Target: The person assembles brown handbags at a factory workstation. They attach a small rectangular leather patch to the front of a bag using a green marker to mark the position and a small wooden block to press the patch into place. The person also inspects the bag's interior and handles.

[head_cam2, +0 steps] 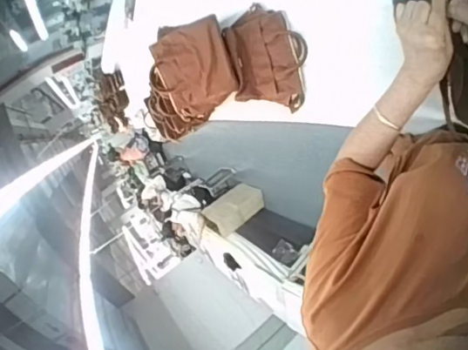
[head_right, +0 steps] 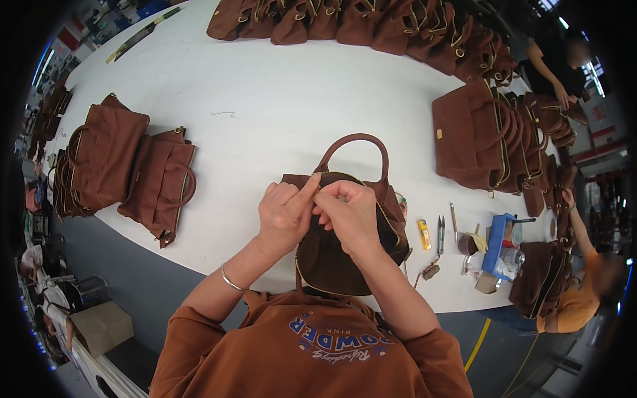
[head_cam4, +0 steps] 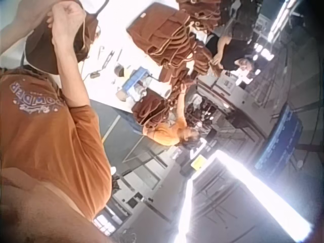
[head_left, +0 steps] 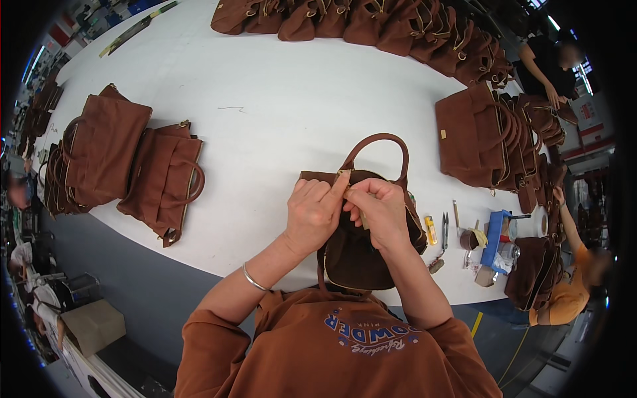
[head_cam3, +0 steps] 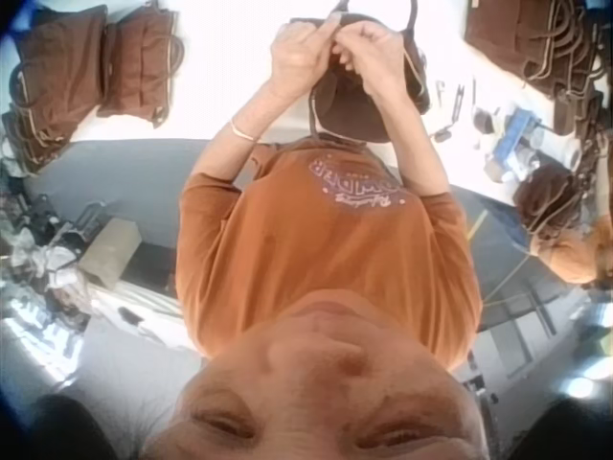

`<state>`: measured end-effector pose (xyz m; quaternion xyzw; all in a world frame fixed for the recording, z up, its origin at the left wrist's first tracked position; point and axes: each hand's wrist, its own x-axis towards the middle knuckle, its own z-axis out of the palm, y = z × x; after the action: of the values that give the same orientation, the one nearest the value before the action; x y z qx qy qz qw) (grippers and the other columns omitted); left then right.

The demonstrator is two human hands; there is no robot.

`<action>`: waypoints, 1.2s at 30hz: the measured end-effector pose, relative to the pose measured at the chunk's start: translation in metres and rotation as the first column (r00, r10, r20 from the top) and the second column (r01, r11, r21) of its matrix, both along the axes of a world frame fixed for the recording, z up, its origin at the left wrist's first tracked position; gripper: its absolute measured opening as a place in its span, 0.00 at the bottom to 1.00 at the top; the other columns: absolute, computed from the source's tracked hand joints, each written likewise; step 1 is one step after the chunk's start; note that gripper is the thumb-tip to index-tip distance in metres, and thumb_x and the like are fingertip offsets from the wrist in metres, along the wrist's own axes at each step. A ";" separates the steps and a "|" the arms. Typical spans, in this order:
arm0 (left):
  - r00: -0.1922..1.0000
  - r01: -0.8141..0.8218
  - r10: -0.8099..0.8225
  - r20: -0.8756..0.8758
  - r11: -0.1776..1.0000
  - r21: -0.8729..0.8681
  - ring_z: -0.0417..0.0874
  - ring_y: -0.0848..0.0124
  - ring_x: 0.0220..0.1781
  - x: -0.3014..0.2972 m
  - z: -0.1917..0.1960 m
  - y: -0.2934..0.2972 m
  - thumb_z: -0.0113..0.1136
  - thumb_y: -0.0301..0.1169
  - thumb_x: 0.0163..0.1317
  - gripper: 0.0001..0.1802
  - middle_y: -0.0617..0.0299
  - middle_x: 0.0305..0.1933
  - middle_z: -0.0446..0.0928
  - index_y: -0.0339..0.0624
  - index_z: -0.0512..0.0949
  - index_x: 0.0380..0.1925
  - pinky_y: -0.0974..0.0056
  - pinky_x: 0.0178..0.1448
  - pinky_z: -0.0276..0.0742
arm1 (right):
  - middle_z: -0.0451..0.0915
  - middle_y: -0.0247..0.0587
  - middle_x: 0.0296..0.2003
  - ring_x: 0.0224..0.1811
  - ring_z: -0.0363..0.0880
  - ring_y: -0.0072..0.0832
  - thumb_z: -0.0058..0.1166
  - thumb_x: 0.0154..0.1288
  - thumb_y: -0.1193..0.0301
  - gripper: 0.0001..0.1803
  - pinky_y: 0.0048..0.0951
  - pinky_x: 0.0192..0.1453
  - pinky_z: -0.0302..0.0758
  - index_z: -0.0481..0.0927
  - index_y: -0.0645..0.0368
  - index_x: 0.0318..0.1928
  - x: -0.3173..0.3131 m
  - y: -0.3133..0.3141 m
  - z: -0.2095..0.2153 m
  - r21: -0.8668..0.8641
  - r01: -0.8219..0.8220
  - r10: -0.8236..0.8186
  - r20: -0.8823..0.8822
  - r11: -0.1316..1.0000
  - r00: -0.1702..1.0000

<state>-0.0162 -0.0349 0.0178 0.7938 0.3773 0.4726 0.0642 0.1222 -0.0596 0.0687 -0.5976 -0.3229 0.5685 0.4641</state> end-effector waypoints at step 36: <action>0.999 -0.030 0.030 0.013 0.999 -0.044 0.70 0.67 0.22 0.002 -0.001 0.000 0.66 0.18 0.47 0.25 0.64 0.20 0.67 0.39 0.83 0.50 0.61 0.29 0.62 | 0.84 0.34 0.28 0.23 0.77 0.14 0.58 0.67 0.73 0.07 0.16 0.24 0.74 0.83 0.65 0.38 0.003 -0.008 -0.005 0.100 -0.069 0.048 0.192 0.993 0.980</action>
<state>-0.0143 -0.0345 0.0167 0.7832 0.3989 0.4707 0.0771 0.1253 -0.0679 0.0638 -0.6136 -0.4129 0.5045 0.4455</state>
